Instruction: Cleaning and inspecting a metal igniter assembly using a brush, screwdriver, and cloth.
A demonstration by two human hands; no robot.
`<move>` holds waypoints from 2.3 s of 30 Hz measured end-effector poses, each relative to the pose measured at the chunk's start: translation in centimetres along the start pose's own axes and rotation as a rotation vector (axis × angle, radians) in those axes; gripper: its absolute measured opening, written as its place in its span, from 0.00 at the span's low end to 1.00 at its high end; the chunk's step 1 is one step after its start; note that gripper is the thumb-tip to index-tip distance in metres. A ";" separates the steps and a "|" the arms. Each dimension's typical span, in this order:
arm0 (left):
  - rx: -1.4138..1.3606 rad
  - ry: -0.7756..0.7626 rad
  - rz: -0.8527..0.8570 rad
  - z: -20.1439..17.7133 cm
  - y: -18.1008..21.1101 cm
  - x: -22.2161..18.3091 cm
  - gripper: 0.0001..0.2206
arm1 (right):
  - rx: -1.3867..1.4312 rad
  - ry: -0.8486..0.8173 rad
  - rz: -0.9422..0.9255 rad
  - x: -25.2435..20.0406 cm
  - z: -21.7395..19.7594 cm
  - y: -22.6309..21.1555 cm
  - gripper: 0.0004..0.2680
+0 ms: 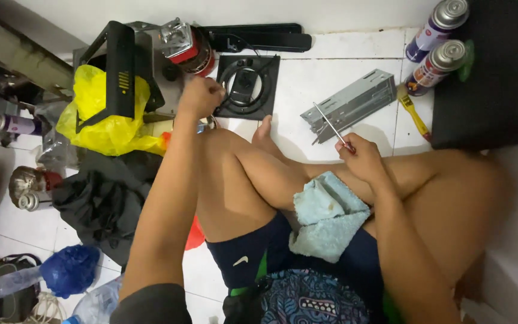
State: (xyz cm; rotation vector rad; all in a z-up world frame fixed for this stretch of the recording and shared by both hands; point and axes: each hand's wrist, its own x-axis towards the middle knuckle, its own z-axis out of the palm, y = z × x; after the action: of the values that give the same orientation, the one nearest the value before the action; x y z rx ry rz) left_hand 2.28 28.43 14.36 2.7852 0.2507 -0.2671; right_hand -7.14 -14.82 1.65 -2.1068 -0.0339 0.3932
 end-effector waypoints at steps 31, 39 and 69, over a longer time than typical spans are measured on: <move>-0.616 -0.087 -0.091 17.6 0.9 -20.8 0.17 | 0.574 0.350 0.124 -5.3 -0.5 -1.4 0.10; -0.064 0.386 0.044 26.0 -3.1 -10.2 0.29 | -0.034 0.368 0.163 -4.3 -3.3 8.4 0.10; -0.299 0.505 -0.192 25.0 -3.4 -10.8 0.08 | 0.240 0.274 0.209 -2.7 1.2 -2.7 0.15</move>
State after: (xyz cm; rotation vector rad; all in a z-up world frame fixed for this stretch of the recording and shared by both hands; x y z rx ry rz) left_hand -12.71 21.55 -7.53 2.4844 0.6234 0.4070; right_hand -9.71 -12.82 4.01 -1.9136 0.3785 0.2163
